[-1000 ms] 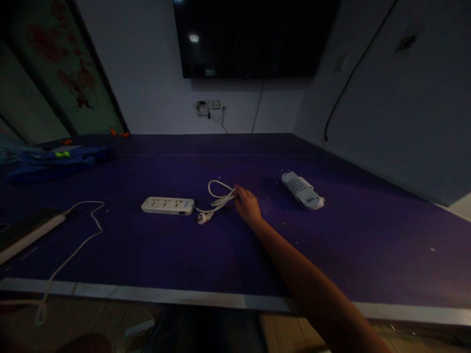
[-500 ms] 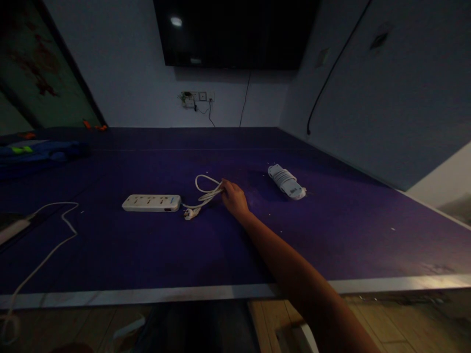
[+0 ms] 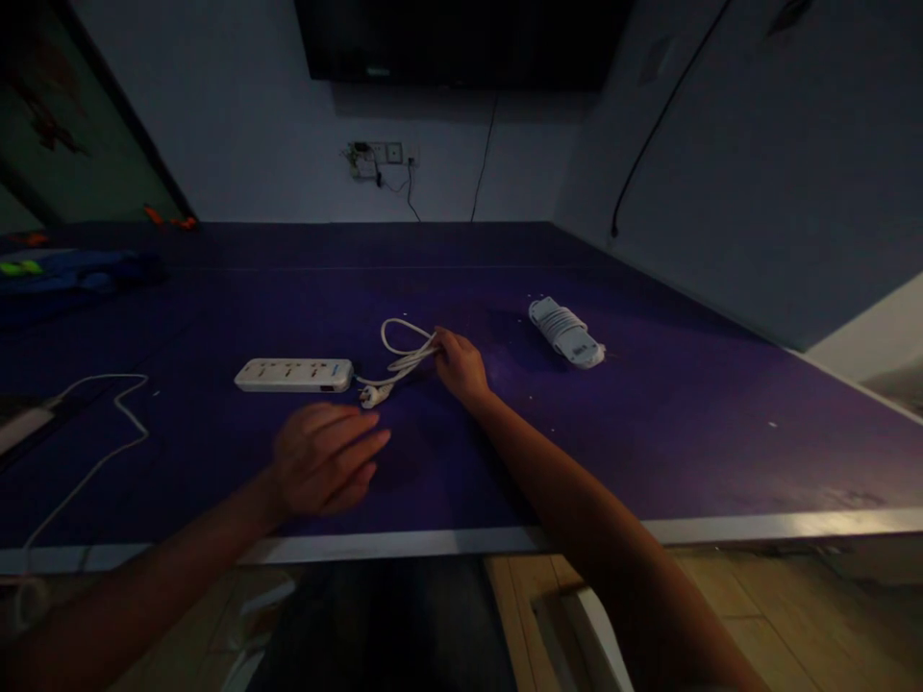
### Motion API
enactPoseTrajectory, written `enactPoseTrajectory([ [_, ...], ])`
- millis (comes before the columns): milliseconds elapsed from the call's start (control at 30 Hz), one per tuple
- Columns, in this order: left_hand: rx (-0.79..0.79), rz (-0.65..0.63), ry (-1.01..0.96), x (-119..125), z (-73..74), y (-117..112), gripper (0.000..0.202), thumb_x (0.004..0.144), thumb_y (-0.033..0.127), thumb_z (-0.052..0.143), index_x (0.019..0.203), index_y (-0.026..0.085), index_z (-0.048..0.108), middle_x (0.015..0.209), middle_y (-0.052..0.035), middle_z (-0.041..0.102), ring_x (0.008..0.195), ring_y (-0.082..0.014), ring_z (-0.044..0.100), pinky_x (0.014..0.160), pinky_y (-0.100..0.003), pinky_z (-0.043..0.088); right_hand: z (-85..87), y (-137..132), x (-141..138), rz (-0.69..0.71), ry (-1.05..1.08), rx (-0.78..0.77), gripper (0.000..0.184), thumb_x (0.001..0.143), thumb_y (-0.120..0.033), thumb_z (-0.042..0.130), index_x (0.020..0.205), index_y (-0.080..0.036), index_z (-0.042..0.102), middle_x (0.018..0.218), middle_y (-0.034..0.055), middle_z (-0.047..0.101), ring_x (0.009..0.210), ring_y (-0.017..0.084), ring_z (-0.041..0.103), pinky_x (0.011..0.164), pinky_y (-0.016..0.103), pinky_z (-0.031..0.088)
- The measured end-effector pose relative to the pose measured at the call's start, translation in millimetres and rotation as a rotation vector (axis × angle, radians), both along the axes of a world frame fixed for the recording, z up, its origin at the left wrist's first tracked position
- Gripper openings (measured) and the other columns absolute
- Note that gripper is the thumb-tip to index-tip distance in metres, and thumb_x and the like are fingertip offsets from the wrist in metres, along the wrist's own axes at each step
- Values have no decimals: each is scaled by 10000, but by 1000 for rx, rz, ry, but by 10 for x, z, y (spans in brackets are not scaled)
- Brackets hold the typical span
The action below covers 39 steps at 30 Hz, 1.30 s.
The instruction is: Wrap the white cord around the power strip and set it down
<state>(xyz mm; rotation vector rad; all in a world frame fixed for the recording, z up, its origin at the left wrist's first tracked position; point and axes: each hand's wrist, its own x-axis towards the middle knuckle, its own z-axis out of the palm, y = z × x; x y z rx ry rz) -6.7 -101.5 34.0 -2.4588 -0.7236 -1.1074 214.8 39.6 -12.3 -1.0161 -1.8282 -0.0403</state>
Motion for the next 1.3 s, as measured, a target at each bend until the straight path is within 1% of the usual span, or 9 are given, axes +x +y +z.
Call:
enactPoseTrajectory([
  [67,38,13,-9,59,-41,195,269,841,278,480,1083,224,583,1093,-63,621,1009,-213,558,841,-374,460,-7,9,0,-4,0,-12,280,708,-82,459,929,-222,560,983,53,659,907,194,616,821,330,494],
  [133,-43,133,-64,110,-93,415,294,844,276,471,1105,181,567,1161,-97,590,1068,-235,520,888,-396,428,-6,8,-5,-13,-2,-17,287,705,-85,465,941,-219,558,980,55,659,876,192,619,814,330,494],
  [233,-191,282,-149,127,-177,685,371,852,366,462,1157,164,526,1224,-112,545,1124,-245,472,943,-414,378,10,-10,-18,-25,-2,-11,246,690,-88,478,891,-208,555,1005,75,656,852,200,623,794,333,495],
  [400,-274,363,-140,128,-248,892,450,844,475,451,1144,150,535,1188,-103,569,1128,-250,448,940,-407,349,32,-43,-32,-69,-23,-31,193,661,-90,493,801,-216,537,1039,79,657,873,214,625,760,333,501],
  [533,-266,347,-78,214,-259,938,538,788,585,472,1107,162,566,1134,-97,602,1077,-265,479,888,-420,359,38,-59,-38,-126,-70,-60,186,666,-119,506,819,-217,547,1072,64,654,876,212,626,746,328,502],
  [633,-254,315,-49,240,-275,950,542,755,616,497,1041,168,602,1059,-94,632,1021,-265,509,862,-419,368,51,-74,-47,-166,-96,-68,177,668,-131,509,820,-214,550,1105,64,646,869,211,628,738,326,502],
  [867,-315,261,-88,184,-325,995,343,792,435,551,976,155,627,918,-69,664,906,-231,561,807,-382,424,77,-99,-60,-169,-94,-79,214,678,-140,522,875,-214,557,1082,70,656,925,207,620,751,309,503],
  [1100,-361,122,-137,174,-344,1017,375,842,371,517,1150,160,557,1066,-86,639,989,-214,559,874,-374,441,84,-110,-68,-182,-80,-101,184,693,-149,511,862,-206,555,1098,77,650,872,199,632,742,312,501],
  [1300,-403,83,-156,174,-344,1021,352,849,355,516,1134,154,567,1049,-88,646,1011,-220,550,870,-382,448,87,-108,-65,-168,-56,-117,145,691,-151,514,821,-211,542,1093,71,652,896,198,633,729,300,502],
])
